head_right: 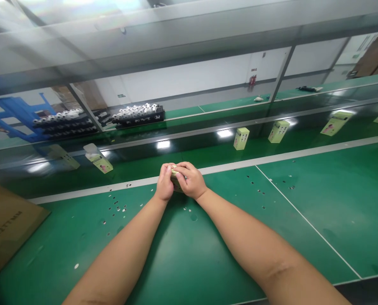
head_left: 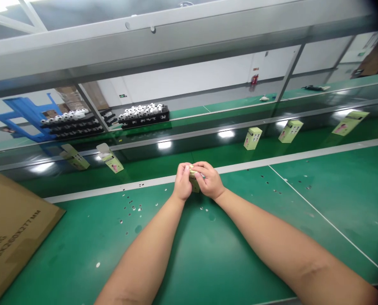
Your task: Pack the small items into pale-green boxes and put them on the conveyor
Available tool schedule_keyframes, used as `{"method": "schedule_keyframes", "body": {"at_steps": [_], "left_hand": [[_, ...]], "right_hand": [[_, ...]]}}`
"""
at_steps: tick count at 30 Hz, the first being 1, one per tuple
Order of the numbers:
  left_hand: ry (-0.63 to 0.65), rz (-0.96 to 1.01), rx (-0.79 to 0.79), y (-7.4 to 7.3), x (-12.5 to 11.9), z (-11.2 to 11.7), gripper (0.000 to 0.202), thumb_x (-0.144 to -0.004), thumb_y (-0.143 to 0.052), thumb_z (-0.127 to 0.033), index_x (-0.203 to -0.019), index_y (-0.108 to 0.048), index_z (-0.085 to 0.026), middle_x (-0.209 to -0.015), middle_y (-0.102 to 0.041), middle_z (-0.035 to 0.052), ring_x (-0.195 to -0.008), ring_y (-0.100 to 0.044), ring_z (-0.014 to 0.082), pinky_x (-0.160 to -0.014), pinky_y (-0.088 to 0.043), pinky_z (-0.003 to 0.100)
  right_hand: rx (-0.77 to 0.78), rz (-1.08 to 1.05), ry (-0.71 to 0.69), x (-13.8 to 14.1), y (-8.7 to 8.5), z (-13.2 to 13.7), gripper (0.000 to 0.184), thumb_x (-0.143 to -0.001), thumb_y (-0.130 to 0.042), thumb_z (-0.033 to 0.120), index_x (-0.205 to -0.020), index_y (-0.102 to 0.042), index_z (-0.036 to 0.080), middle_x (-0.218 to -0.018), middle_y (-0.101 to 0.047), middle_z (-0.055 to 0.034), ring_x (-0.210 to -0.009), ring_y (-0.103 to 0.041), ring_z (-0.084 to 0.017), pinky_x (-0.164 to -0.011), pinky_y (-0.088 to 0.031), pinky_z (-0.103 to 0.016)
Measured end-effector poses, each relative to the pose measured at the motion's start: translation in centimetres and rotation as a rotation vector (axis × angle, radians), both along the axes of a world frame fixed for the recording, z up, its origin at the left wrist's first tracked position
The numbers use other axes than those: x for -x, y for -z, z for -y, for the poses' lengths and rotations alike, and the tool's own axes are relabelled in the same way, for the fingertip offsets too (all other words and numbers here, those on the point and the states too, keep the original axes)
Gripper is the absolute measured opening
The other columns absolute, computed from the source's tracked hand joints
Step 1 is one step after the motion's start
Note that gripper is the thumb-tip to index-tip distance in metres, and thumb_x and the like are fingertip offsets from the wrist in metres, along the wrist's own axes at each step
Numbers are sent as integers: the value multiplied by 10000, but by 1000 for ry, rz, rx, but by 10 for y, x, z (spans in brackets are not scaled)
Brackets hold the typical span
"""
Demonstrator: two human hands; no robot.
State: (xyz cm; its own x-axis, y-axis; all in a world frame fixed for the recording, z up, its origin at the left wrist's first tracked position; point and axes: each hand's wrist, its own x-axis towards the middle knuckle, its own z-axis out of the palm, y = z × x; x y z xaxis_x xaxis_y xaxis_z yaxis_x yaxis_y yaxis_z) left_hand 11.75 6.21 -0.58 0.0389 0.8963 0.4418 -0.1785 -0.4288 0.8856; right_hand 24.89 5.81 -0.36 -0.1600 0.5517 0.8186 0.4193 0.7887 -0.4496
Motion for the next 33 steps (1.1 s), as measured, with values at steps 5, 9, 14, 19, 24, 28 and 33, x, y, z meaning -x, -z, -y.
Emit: {"method": "schedule_keyframes", "body": {"at_steps": [5, 9, 14, 19, 24, 28, 33], "left_hand": [[-38, -24, 3, 1, 0, -1, 144, -946, -416, -307, -910, -510, -204, -969, -546, 25, -904, -532, 141, -866, -428, 270], [28, 101, 45, 2, -3, -2, 117, -927, -414, -279, -869, -480, -202, -935, -536, 12, -849, -541, 128, -816, -449, 262], [18, 60, 71, 4, -2, 0, 103, -915, -429, -308, -924, -473, -215, -955, -550, 13, -833, -554, 135, -798, -466, 275], [-80, -177, 123, 25, 4, -4, 476, -933, -438, -429, -1353, -359, -219, -1271, -521, 109, -1143, -529, 210, -998, -401, 383], [-104, -312, 171, 36, 3, -10, 547, -855, -592, -399, -1341, -441, -200, -1259, -548, 147, -1168, -535, 248, -993, -410, 433], [-42, -361, 163, 34, 4, -8, 439, -848, -603, -391, -1246, -543, -215, -1180, -604, 121, -1042, -602, 228, -927, -460, 414], [-26, -315, 155, 37, 3, -11, 406, -868, -585, -383, -1230, -549, -202, -1150, -616, 117, -1013, -610, 215, -923, -475, 406]], "right_hand": [[-30, 72, 18, -1, 1, 1, 269, -895, -500, 213, -1119, -646, 242, -1127, -592, -80, -1030, -590, -206, -908, -532, -380], [-21, 218, 39, -3, 9, 8, 405, -876, -521, 211, -1277, -549, 259, -1280, -506, -102, -1160, -530, -242, -971, -505, -413], [67, 317, 33, -3, 19, 16, 632, -806, -553, 166, -1406, -363, 235, -1438, -347, -133, -1293, -432, -276, -1015, -478, -439], [173, 300, 3, -22, 3, -29, 636, -767, -594, 178, -1369, -388, 209, -1428, -381, -137, -1318, -416, -262, -1079, -422, -443], [250, 188, 387, -55, -20, -104, 626, -777, -616, 200, -1369, -412, 178, -1483, -293, -172, -1307, -434, -287, -1075, -411, -453], [420, 343, 469, -69, -9, -124, 711, -770, -639, 187, -1427, -368, 197, -1407, -415, -195, -1099, -600, -278, -940, -506, -424], [455, 335, 509, -72, 2, -119, 838, -780, -631, 231, -1505, -215, 178, -1468, -320, -245, -1184, -542, -367, -936, -489, -520]]}}
